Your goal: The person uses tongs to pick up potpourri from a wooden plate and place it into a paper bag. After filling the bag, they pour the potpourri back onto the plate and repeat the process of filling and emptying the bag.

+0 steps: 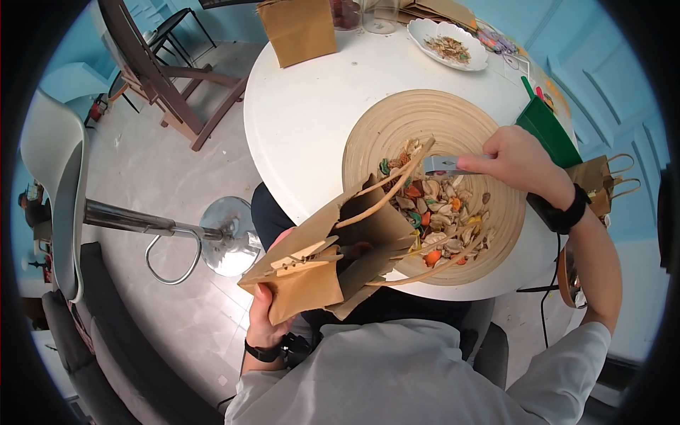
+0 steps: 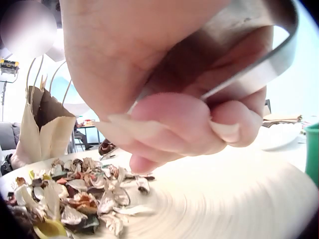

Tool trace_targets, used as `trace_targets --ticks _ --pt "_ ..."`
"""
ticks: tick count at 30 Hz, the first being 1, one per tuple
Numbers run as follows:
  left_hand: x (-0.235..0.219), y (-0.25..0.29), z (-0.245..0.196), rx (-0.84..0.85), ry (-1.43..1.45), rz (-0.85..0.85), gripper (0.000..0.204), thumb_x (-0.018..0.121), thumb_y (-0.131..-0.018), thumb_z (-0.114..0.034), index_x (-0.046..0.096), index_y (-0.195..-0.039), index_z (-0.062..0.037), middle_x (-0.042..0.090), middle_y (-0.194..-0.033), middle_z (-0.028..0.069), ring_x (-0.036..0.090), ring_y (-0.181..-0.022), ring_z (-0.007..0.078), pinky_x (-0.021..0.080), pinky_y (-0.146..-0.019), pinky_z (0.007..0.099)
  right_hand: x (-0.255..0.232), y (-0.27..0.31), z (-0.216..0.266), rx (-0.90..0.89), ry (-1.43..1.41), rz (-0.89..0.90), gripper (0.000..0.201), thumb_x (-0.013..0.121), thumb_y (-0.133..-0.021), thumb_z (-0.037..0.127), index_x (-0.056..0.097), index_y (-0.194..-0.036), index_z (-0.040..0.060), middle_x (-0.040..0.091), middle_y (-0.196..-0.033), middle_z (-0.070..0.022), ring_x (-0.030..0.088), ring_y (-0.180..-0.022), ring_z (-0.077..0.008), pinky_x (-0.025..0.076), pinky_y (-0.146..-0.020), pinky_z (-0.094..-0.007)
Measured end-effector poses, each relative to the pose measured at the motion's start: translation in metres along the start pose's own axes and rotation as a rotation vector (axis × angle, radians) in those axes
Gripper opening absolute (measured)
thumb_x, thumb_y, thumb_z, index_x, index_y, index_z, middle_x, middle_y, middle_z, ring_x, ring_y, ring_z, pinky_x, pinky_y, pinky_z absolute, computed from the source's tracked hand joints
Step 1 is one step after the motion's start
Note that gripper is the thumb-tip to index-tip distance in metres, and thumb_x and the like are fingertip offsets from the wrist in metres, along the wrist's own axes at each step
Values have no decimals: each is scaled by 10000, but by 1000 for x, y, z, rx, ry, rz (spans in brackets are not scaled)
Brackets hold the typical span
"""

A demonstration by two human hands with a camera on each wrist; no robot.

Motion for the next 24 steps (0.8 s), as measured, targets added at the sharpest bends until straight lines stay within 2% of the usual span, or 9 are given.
trace_targets --ticks 4,6,7,9,13,15,19,21,24 --pt "3 -5 -2 -5 -9 52 726 514 -966 -537 324 -1484 -65 456 -1455 153 505 -1290 310 442 -1049 506 -27 13 15 -17 -43 -38 714 741 -782 556 482 -476 -35 323 -398 -106 302 -376 -229 258 -410 -372" --pt "9 -7 -4 3 -34 47 734 516 -964 -540 325 -1481 -55 461 -1450 156 508 -1287 306 444 -1048 510 -39 23 38 -131 -42 -2 704 757 -767 549 469 -474 -22 311 -410 -93 292 -387 -218 247 -414 -365" --pt "10 -8 -4 0 -39 51 734 516 -964 -540 325 -1481 -55 461 -1450 156 508 -1287 306 444 -1048 510 -40 27 49 -126 -46 -6 704 757 -767 549 469 -474 -22 311 -410 -93 292 -387 -218 247 -414 -365" --pt "12 -9 -4 15 -73 72 732 515 -964 -540 328 -1478 -54 464 -1445 161 511 -1284 312 457 -1037 504 -41 37 70 -389 -84 -114 679 770 -759 540 483 -473 -6 300 -427 -86 281 -399 -208 243 -417 -354" --pt "12 -9 -5 13 -73 76 732 521 -957 -551 340 -1472 -64 477 -1435 156 526 -1269 307 473 -1025 483 -51 46 81 -394 -56 -140 565 815 -749 414 478 -514 26 332 -456 -57 293 -426 -193 250 -434 -320" --pt "0 -4 -2 -36 37 88 734 530 -948 -564 352 -1467 -77 493 -1421 144 552 -1240 297 508 -987 445 -58 39 60 -195 37 -92 683 744 -771 578 518 -483 1 351 -422 -99 346 -381 -219 289 -420 -361" --pt "-1 -4 1 -16 44 36 734 535 -942 -572 358 -1466 -89 509 -1405 135 578 -1208 289 544 -929 411 -45 23 0 60 200 -49 697 685 -815 602 571 -523 -20 399 -418 -111 393 -370 -241 318 -423 -378" --pt "-4 -2 2 -28 47 41 738 537 -941 -572 356 -1466 -86 508 -1406 135 576 -1208 292 547 -914 416 -34 18 -25 89 216 -17 705 675 -815 614 575 -525 -21 400 -420 -115 403 -379 -251 327 -429 -379" --pt "-8 -3 4 -21 68 69 733 539 -943 -565 356 -1466 -84 503 -1411 140 571 -1211 292 537 -926 424 -21 10 -30 87 238 17 726 659 -812 634 569 -521 -24 402 -427 -122 431 -403 -271 348 -444 -381"
Point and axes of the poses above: each hand's wrist, its own y-axis away from the middle knuckle, its own x-axis out of the palm, z = x × y, the point moved 1 cm from there along -y, towards the middle knuckle
